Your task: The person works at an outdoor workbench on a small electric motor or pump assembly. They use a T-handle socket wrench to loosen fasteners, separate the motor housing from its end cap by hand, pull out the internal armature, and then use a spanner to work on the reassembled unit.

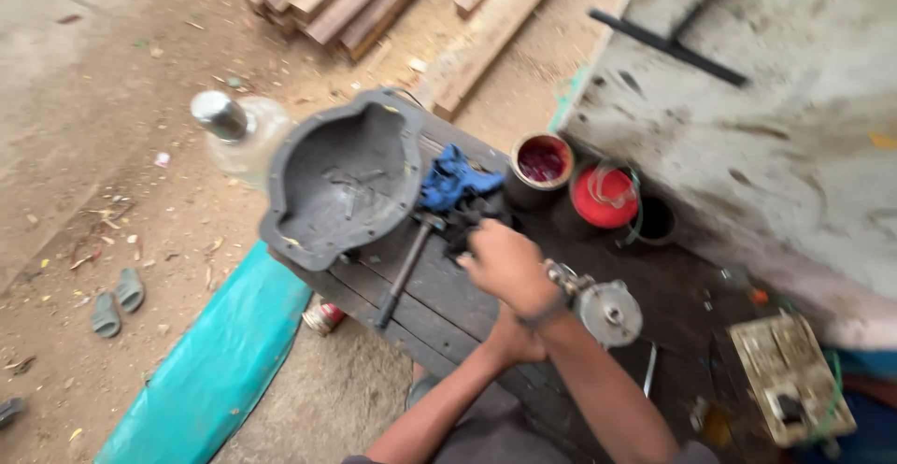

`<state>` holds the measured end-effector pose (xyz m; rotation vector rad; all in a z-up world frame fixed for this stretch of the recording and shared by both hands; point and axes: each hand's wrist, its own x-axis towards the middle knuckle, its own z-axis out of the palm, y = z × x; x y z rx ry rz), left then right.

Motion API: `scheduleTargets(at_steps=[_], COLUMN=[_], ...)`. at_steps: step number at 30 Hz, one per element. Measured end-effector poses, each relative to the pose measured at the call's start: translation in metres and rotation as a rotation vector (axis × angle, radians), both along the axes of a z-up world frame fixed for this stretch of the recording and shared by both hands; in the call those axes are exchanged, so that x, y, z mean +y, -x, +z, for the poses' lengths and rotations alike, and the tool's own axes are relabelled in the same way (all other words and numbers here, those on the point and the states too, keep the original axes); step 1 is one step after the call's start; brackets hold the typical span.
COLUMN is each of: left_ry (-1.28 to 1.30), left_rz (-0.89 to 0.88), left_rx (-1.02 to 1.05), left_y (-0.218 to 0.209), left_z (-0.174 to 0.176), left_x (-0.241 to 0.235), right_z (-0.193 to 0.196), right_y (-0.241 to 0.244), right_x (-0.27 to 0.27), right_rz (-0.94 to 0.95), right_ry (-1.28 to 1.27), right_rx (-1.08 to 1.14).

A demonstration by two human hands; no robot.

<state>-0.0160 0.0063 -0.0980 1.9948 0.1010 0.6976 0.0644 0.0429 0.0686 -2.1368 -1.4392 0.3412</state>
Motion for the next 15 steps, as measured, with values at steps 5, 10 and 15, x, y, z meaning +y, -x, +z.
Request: scheduleTargets(at_steps=[5,10,15], left_ry=[-0.133,-0.125,-0.106], left_rz=[0.091,0.019,-0.046], left_rx=[-0.007,-0.036,0.101], left_y=[-0.014,-0.008,0.006], left_z=[-0.002,-0.002,0.037], left_x=[0.010,0.023,0.020], right_z=[-0.041,-0.023,0.077], right_y=[0.023,0.017,0.006], right_x=[0.116,0.101,-0.020], right_rz=[0.069,0.087,-0.165], right_ry=[0.063,-0.281,-0.334], right_rx=[-0.081,0.044,0.051])
